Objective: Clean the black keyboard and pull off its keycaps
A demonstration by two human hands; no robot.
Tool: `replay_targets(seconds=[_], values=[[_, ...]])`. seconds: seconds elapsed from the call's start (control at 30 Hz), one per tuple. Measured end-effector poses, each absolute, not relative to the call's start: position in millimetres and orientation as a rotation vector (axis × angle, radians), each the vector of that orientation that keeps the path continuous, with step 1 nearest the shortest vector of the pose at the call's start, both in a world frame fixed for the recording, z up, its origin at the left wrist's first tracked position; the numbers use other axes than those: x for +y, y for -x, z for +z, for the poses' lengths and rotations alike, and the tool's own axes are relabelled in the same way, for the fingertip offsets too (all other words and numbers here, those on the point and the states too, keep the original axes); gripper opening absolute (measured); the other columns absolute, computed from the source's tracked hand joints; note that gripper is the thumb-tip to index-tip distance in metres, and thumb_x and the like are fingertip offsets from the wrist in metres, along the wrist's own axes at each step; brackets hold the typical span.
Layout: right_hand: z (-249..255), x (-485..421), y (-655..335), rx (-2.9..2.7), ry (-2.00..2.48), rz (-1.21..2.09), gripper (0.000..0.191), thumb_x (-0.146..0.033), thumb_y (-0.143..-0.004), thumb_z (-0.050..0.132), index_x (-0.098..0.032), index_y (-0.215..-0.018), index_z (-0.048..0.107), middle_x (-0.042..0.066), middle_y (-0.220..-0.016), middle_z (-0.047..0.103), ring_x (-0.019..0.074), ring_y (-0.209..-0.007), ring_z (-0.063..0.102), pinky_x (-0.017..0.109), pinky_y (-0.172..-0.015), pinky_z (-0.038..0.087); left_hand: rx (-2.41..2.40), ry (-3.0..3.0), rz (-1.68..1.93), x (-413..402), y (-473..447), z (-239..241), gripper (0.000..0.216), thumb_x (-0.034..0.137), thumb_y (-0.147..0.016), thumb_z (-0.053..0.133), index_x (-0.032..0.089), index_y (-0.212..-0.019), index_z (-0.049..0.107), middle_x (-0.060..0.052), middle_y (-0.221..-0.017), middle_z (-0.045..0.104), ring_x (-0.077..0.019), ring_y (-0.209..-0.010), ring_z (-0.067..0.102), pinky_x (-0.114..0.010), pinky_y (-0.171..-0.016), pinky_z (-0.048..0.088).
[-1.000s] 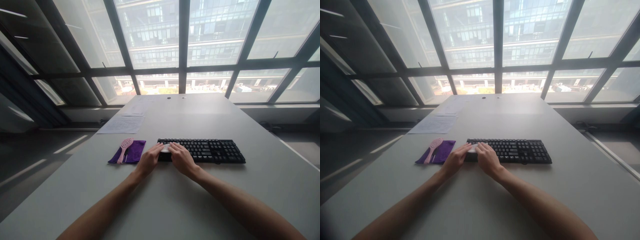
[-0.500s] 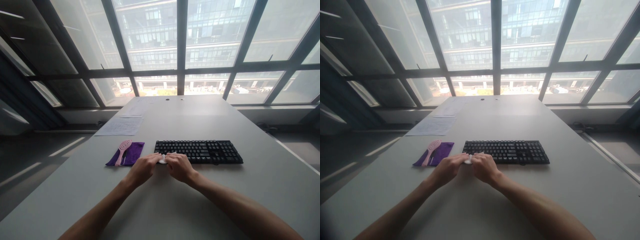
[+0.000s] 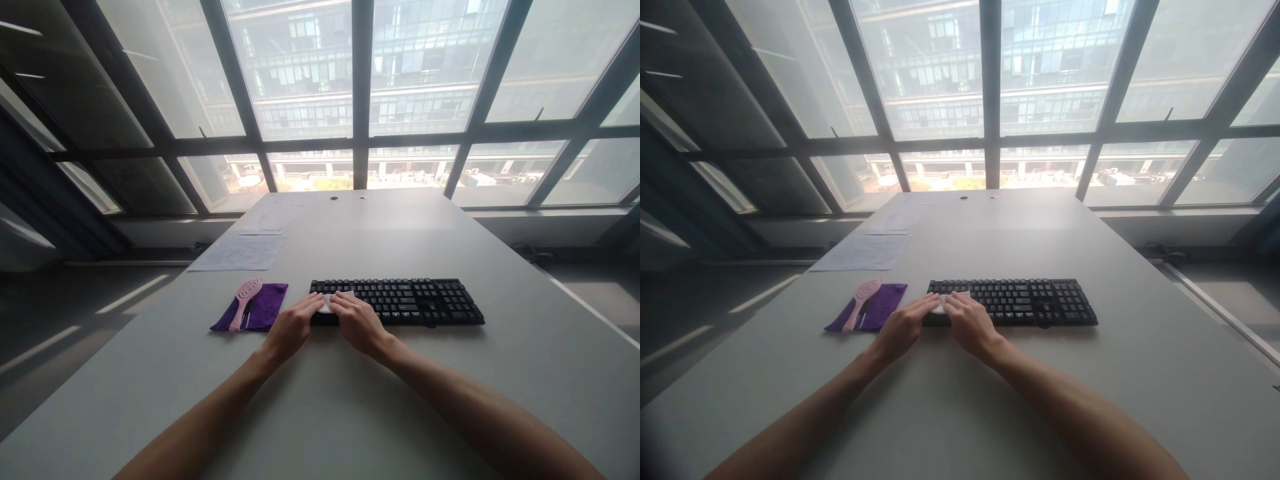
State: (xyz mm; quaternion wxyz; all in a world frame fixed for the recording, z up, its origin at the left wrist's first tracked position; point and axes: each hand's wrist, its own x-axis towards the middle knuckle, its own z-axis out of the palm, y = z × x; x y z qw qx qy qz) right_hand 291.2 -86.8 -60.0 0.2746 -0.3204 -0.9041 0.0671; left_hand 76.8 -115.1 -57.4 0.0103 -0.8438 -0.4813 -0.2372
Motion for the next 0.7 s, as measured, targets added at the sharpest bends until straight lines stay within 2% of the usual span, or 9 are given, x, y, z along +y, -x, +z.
replay_targets(seconds=[0.17, 0.37, 0.47, 0.6, 0.7], values=[[-57.4, -91.7, -292.4, -2.437, 0.865, 0.189, 0.04, -0.004, -0.088, 0.048, -0.015, -0.119, 0.07, 0.009, -0.132, 0.067, 0.0224, -0.132, 0.056, 0.034, -0.113, 0.042, -1.534, 2.637, -0.718, -125.8, -80.6, -56.0, 0.057, -0.002, -0.086, 0.035, 0.016, -0.132, 0.063, -0.008, -0.138, 0.063, -0.0189, -0.134, 0.054, -0.04, -0.113, 0.046], [-60.0, -98.4, -287.2, -2.432, 0.843, 0.112, 0.033, -0.006, -0.087, 0.049, -0.013, -0.11, 0.072, 0.012, -0.126, 0.071, 0.0221, -0.122, 0.063, 0.034, -0.11, 0.044, -1.593, 2.508, -0.546, -141.5, -94.3, -50.5, 0.054, -0.003, -0.083, 0.039, 0.013, -0.127, 0.066, -0.013, -0.136, 0.064, -0.0244, -0.129, 0.058, -0.042, -0.109, 0.05], [-60.7, -102.5, -284.5, -2.421, 0.813, 0.087, 0.028, -0.006, -0.087, 0.05, -0.013, -0.101, 0.072, 0.012, -0.115, 0.074, 0.0216, -0.113, 0.067, 0.033, -0.106, 0.047, -1.583, 2.477, -0.518, -145.5, -98.6, -48.6, 0.05, -0.003, -0.084, 0.041, 0.011, -0.125, 0.067, -0.014, -0.134, 0.065, -0.0267, -0.129, 0.059, -0.043, -0.107, 0.052], [-59.9, -107.8, -283.2, -2.433, 0.825, 0.073, 0.019, -0.008, -0.087, 0.052, -0.016, -0.087, 0.07, 0.01, -0.094, 0.077, 0.0215, -0.096, 0.072, 0.033, -0.093, 0.054, -1.526, 2.475, -0.555, -150.0, -102.4, -45.1, 0.04, 0.0, -0.088, 0.044, 0.011, -0.116, 0.07, -0.014, -0.125, 0.07, -0.0279, -0.125, 0.061, -0.043, -0.105, 0.053], [-60.0, -107.6, -283.7, -2.361, 0.8, 0.028, 0.023, -0.007, -0.092, 0.049, -0.016, -0.095, 0.071, 0.01, -0.1, 0.076, 0.0235, -0.111, 0.068, 0.035, -0.097, 0.052, -1.441, 2.477, -0.702, -150.8, -103.7, -42.7, 0.037, 0.003, -0.092, 0.044, 0.014, -0.115, 0.069, -0.011, -0.122, 0.072, -0.0256, -0.124, 0.062, -0.042, -0.106, 0.053]])
